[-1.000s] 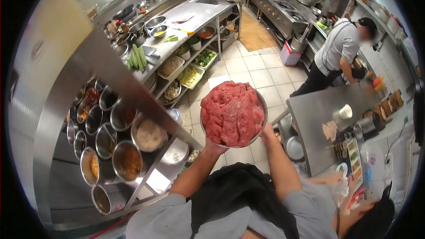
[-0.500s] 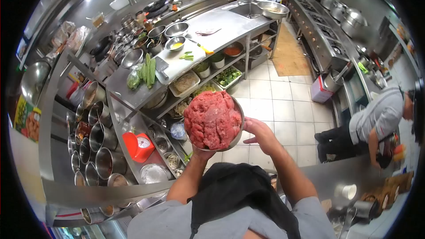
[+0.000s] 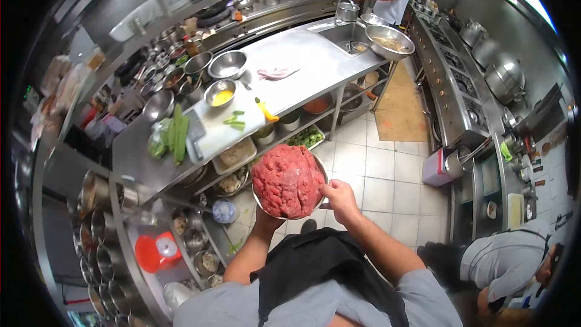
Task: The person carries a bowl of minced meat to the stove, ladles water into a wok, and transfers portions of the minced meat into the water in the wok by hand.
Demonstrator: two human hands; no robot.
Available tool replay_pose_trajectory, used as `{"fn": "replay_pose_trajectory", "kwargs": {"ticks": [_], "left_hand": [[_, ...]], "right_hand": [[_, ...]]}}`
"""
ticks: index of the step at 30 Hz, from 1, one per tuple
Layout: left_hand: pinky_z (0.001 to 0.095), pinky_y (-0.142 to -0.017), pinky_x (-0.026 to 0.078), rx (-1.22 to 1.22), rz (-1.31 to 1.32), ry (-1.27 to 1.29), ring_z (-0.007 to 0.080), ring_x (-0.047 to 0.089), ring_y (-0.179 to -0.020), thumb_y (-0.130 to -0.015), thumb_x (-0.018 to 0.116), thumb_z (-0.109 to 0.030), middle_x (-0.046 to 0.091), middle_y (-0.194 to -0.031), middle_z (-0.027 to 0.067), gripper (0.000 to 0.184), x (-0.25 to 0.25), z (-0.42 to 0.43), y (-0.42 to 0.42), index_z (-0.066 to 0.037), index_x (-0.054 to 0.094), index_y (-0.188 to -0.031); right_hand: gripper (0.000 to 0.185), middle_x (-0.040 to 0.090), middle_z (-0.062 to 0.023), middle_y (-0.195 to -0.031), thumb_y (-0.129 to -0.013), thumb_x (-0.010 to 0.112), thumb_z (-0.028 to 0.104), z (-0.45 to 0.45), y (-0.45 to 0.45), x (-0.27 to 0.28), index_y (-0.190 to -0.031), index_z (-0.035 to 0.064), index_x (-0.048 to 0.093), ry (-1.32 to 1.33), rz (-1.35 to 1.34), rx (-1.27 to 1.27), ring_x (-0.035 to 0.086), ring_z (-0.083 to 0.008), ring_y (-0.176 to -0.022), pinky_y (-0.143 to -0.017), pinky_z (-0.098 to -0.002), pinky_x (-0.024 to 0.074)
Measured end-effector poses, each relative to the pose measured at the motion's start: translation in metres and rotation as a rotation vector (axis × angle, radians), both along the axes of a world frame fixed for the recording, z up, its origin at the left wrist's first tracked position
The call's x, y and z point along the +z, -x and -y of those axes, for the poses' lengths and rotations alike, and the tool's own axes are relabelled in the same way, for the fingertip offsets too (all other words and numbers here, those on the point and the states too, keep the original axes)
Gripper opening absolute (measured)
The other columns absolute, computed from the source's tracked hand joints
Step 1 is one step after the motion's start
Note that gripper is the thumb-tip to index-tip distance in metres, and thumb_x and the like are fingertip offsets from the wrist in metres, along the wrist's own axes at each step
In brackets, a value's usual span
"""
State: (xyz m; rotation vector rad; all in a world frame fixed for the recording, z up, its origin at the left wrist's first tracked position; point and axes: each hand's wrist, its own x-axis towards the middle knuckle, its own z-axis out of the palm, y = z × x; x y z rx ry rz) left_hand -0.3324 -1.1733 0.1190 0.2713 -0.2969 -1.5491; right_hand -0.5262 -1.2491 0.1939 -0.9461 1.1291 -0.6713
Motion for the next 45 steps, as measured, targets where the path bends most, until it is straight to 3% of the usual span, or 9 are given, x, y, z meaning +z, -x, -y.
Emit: {"fn": "replay_pose_trajectory", "kwargs": {"ticks": [2, 3, 4, 7, 13, 19, 30, 39, 45], "left_hand": [[0.0456, -0.115, 0.031, 0.182, 0.778, 0.163, 0.0260, 0.035, -0.137, -0.098, 0.047, -0.042, 0.034, -0.151, 0.0081, 0.062, -0.033, 0.048, -0.006, -0.011, 0.027, -0.148], [0.0422, -0.113, 0.034, 0.049, 0.492, 0.059, 0.0239, 0.036, -0.137, -0.096, 0.056, -0.025, 0.033, -0.150, 0.0082, 0.063, -0.041, 0.070, -0.008, -0.009, 0.023, -0.148], [0.0417, -0.113, 0.034, 0.191, 1.092, 0.235, 0.0234, 0.036, -0.137, -0.094, 0.059, -0.017, 0.033, -0.150, 0.0079, 0.065, -0.007, 0.093, 0.002, -0.009, 0.024, -0.148], [0.0411, -0.113, 0.035, 0.258, 1.111, 0.401, 0.0230, 0.035, -0.137, -0.097, 0.053, -0.021, 0.033, -0.151, 0.0069, 0.060, 0.016, 0.168, 0.013, -0.009, 0.023, -0.148], [0.0424, -0.105, 0.044, -0.202, 0.216, -0.153, 0.0248, 0.051, -0.125, -0.100, 0.045, -0.031, 0.047, -0.142, 0.0106, 0.048, -0.022, 0.326, 0.018, -0.008, 0.039, -0.142], [0.0458, -0.087, 0.051, 0.138, 0.578, -0.591, 0.0289, 0.057, -0.115, -0.100, 0.047, -0.038, 0.052, -0.136, 0.0131, 0.049, -0.012, 0.429, 0.007, -0.006, 0.044, -0.137], [0.0282, -0.063, 0.053, 0.684, 0.985, -0.927, 0.0184, 0.065, -0.088, -0.099, 0.053, -0.027, 0.063, -0.115, 0.0132, 0.041, -0.018, 0.364, -0.027, -0.001, 0.049, -0.131], [0.0264, -0.072, 0.051, 0.644, 1.268, -0.436, 0.0173, 0.065, -0.088, -0.099, 0.053, -0.011, 0.065, -0.109, 0.0125, 0.027, 0.003, 0.581, -0.037, 0.003, 0.056, -0.122], [0.0309, -0.074, 0.055, 0.665, 1.248, 0.035, 0.0208, 0.065, -0.085, -0.097, 0.049, -0.002, 0.065, -0.101, 0.0153, 0.021, 0.069, 0.739, 0.037, 0.005, 0.059, -0.114]], "right_hand": [[0.019, 0.055, -0.0020, -0.070, -0.083, 0.062, 0.011, 0.039, 0.003, 0.001, -0.069, 0.0076, 0.050, 0.003, -0.017, -0.029, 0.054, -0.0122, -0.059, -0.054, -0.0326, 0.0540], [0.018, 0.054, -0.0025, -0.069, -0.083, 0.061, 0.009, 0.055, 0.007, 0.002, -0.068, 0.0071, 0.049, -0.001, 0.000, -0.098, 0.054, -0.0130, -0.059, -0.053, -0.0342, 0.0551], [0.017, 0.053, -0.0030, -0.068, -0.082, 0.059, 0.007, 0.075, 0.011, 0.004, -0.068, 0.0066, 0.049, 0.004, 0.023, -0.167, 0.054, -0.0138, -0.059, -0.052, -0.0357, 0.0562], [0.009, 0.057, -0.0046, -0.073, -0.081, 0.059, 0.007, 0.139, 0.024, -0.005, -0.074, 0.0061, 0.053, -0.030, 0.072, -0.232, 0.056, -0.0146, -0.062, -0.051, -0.0326, 0.0502], [0.007, 0.053, -0.0047, -0.073, -0.078, 0.057, 0.005, 0.287, 0.045, -0.002, -0.083, 0.0021, 0.055, -0.072, 0.127, -0.314, 0.052, -0.0158, -0.061, -0.050, -0.0382, 0.0514], [0.002, 0.059, -0.0059, -0.075, -0.080, 0.056, 0.004, 0.440, 0.042, -0.019, -0.082, 0.0026, 0.056, -0.072, 0.146, -0.267, 0.059, -0.0174, -0.060, -0.050, -0.0354, 0.0550], [0.004, 0.053, -0.0048, -0.070, -0.078, 0.059, 0.006, 0.646, -0.036, -0.111, -0.077, 0.0041, 0.056, -0.086, 0.045, -0.252, 0.056, -0.0200, -0.061, -0.045, -0.0371, 0.0491], [0.006, 0.057, -0.0045, -0.069, -0.081, 0.060, 0.009, 0.765, -0.143, -0.158, -0.076, 0.0061, 0.058, 0.071, -0.108, -0.372, 0.054, -0.0154, -0.056, -0.046, -0.0332, 0.0437], [0.014, 0.066, -0.0091, -0.078, -0.085, 0.061, 0.018, 0.802, -0.126, -0.131, -0.087, 0.0037, 0.065, 0.469, -0.104, 0.185, 0.061, -0.0174, -0.071, -0.064, -0.0350, 0.0490]]}}
